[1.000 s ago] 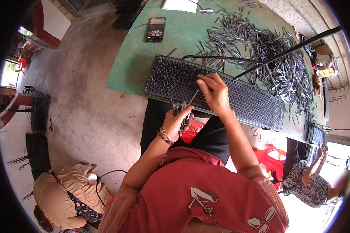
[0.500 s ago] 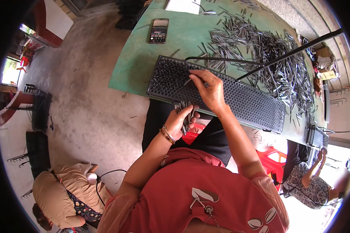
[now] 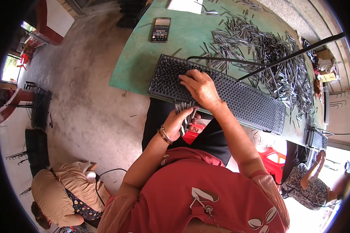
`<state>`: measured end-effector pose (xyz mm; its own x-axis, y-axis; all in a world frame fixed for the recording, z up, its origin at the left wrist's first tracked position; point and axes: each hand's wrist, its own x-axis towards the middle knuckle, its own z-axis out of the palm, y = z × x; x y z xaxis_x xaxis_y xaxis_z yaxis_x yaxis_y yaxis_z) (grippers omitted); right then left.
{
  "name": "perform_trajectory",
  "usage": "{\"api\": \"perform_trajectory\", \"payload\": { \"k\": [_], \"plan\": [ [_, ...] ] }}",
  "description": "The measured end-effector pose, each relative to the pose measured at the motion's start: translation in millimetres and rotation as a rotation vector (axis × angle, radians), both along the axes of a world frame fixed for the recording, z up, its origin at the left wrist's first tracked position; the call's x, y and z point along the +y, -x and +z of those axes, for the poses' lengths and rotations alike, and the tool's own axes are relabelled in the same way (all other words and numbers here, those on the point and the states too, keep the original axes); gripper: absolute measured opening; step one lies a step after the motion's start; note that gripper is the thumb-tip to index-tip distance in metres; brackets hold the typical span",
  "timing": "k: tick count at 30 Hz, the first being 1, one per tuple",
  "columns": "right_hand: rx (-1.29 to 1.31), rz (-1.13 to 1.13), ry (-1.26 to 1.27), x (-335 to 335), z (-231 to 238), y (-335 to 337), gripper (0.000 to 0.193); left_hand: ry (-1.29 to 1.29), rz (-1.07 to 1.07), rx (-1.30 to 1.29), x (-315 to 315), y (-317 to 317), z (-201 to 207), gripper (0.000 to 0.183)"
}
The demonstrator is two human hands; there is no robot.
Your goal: Inserting small metal pins into a perforated grid template at a workbench.
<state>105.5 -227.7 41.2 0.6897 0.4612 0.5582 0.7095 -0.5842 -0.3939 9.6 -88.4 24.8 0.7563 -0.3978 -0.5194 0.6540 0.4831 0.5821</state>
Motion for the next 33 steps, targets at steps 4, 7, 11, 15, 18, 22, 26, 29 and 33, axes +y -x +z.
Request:
{"api": "perform_trajectory", "payload": {
  "k": [4,7,11,15,18,22,26,29,33],
  "plan": [
    [0.035,0.044,0.095,-3,1,-1,0.024,0.011,0.002,-0.027,0,0,1,0.028],
    [0.02,0.044,0.11,-7,0,0,0.024,0.031,0.009,-0.036,1,-1,0,0.028],
    [0.326,-0.02,-0.231,-10,16,12,0.02,0.089,0.041,-0.074,4,-3,-6,0.026],
    [0.845,0.083,-0.239,-24,19,30,0.02,0.055,0.105,-0.096,4,-3,0,0.025],
    [0.994,0.065,-0.443,-29,15,35,0.023,0.024,0.084,-0.105,0,-5,6,0.025],
    [1.118,-0.046,-0.573,-31,22,30,0.024,0.043,0.013,-0.104,0,-3,6,0.029],
    [0.894,-0.243,-0.559,-22,27,21,0.026,0.022,0.032,-0.059,2,-2,0,0.032],
    [0.692,-0.285,-0.603,-14,11,13,0.026,0.004,0.023,-0.049,0,-2,-4,0.032],
    [0.567,-0.296,-0.479,-11,5,10,0.023,-0.02,0.022,-0.047,1,-1,-2,0.032]
  ]
}}
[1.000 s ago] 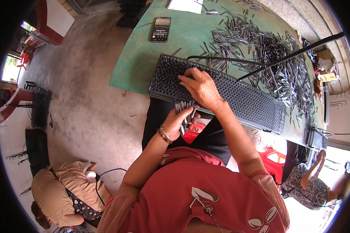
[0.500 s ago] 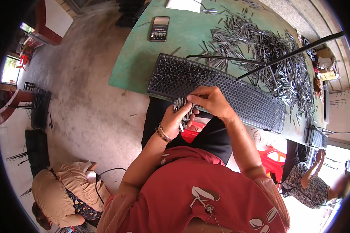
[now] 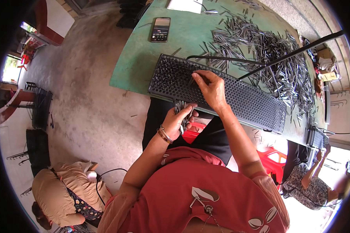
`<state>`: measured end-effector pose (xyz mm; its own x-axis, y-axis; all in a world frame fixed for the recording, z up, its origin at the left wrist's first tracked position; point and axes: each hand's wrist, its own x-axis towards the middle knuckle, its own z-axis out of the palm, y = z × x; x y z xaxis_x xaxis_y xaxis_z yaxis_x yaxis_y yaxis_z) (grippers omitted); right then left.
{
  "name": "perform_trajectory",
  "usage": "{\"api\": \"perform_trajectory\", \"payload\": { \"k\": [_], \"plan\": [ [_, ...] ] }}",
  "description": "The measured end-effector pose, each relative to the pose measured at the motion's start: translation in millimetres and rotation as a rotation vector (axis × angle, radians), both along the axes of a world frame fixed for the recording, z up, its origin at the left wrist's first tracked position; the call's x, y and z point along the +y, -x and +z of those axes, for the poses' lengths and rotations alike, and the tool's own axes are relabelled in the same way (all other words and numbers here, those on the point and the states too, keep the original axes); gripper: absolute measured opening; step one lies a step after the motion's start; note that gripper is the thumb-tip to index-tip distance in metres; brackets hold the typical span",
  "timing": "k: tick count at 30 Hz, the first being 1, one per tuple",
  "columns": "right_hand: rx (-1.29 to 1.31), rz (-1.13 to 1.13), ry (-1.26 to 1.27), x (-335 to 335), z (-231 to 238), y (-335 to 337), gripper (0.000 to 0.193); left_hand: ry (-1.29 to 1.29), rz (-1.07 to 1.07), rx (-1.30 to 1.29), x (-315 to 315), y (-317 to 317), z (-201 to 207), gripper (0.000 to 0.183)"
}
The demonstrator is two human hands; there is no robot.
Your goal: Inserting small metal pins into a perforated grid template at a workbench.
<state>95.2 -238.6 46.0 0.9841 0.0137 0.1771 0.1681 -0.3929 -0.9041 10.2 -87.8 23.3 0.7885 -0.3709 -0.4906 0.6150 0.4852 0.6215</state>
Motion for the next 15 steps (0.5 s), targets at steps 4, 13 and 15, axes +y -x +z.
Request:
{"api": "perform_trajectory", "payload": {
  "k": [4,13,15],
  "plan": [
    [-0.112,-0.013,0.035,1.9,0.2,2.5,0.019,0.016,0.004,0.014,0.4,2.1,-3.8,0.029],
    [-0.11,-0.096,0.008,5.4,-3.8,7.4,0.017,0.05,-0.067,-0.045,2.1,3.9,-10.1,0.03],
    [-0.124,-0.093,0.01,5.2,-4.7,7.5,0.016,0.063,-0.074,-0.036,2.4,4.3,-9.4,0.03]
  ]
}}
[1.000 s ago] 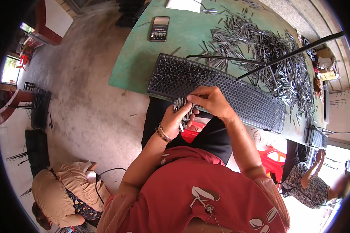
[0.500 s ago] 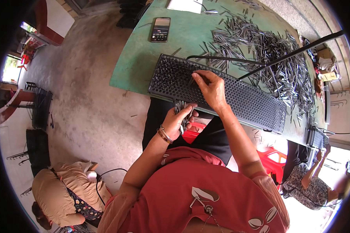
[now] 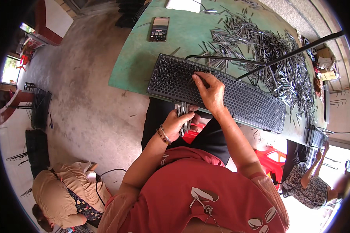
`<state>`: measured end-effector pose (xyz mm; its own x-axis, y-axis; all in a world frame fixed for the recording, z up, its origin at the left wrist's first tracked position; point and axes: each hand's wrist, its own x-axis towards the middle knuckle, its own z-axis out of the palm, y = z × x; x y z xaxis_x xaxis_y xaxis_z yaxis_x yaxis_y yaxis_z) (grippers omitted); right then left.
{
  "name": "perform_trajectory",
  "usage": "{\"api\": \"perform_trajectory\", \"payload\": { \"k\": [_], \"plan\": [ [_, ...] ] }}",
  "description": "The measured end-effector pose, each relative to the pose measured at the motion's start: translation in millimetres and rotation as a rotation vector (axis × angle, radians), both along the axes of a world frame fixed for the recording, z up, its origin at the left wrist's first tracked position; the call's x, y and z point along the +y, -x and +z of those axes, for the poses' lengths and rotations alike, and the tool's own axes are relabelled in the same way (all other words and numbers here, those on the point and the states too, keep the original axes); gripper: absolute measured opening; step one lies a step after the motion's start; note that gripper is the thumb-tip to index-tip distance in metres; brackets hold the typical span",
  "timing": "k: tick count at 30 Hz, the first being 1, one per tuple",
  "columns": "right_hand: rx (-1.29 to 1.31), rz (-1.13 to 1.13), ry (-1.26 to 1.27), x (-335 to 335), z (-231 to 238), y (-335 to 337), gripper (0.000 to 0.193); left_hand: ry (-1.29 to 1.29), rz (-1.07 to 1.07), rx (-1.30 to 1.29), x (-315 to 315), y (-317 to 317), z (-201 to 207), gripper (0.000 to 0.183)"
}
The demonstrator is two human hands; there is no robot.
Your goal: Inserting small metal pins into a perforated grid template at a workbench.
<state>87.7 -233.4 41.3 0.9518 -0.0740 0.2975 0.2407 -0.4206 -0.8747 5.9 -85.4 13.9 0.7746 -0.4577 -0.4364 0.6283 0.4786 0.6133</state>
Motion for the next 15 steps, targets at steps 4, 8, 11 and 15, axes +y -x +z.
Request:
{"api": "perform_trajectory", "payload": {
  "k": [4,8,11,15],
  "plan": [
    [-0.108,0.043,0.056,-1,0,0,0.016,0.088,-0.021,0.051,0,0,3,0.03],
    [-0.177,0.073,0.079,-1,-9,-1,0.015,0.072,-0.035,0.061,-1,0,4,0.029],
    [-0.17,0.126,0.146,0,-11,3,0.017,0.06,-0.043,0.071,-1,0,7,0.028],
    [-0.184,0.129,0.182,3,-7,5,0.017,0.01,-0.072,0.021,0,0,5,0.029]
  ]
}}
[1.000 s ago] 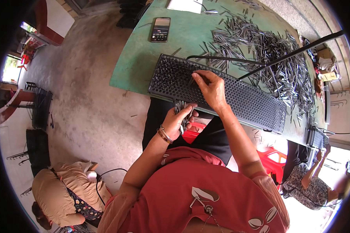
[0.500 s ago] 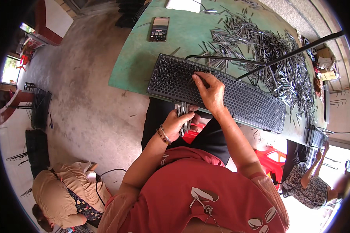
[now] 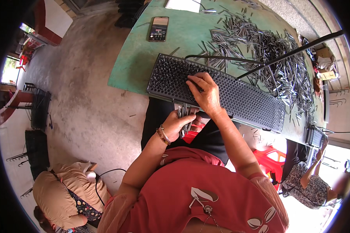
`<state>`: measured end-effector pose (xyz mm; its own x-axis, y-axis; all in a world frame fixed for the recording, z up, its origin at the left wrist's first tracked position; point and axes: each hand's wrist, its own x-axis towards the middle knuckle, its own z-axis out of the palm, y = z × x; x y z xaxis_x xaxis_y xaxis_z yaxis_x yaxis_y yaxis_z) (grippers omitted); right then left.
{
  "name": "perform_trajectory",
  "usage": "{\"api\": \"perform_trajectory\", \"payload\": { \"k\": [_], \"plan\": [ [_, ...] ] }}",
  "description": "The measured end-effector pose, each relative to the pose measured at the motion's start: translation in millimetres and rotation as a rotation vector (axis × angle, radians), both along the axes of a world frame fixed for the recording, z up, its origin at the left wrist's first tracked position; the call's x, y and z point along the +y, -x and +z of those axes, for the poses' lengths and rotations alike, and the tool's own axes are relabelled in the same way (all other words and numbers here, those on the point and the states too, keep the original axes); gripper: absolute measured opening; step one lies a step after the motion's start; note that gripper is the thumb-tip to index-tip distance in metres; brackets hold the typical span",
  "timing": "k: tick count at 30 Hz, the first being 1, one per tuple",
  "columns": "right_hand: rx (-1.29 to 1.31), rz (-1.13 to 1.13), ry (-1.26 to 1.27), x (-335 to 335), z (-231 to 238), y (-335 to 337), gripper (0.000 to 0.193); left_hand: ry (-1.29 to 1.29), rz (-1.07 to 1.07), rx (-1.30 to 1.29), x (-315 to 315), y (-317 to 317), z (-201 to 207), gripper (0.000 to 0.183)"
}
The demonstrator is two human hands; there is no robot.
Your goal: Inserting small metal pins into a perforated grid template at a workbench.
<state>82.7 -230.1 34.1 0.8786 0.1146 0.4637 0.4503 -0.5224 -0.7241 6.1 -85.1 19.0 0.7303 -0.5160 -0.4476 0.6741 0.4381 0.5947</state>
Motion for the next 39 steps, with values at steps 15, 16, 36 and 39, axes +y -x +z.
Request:
{"api": "perform_trajectory", "payload": {
  "k": [15,16,36,39],
  "plan": [
    [0.182,0.064,-0.054,-20,24,8,0.015,0.028,0.07,-0.048,2,-3,9,0.033],
    [0.299,0.129,-0.065,-26,26,12,0.015,0.019,0.097,-0.065,2,-4,12,0.034],
    [0.285,-0.006,-0.209,2,24,-3,0.018,0.005,0.052,0.015,4,-3,1,0.028],
    [0.175,0.026,-0.145,10,22,-8,0.014,0.031,0.036,0.017,9,-3,-7,0.026]
  ]
}}
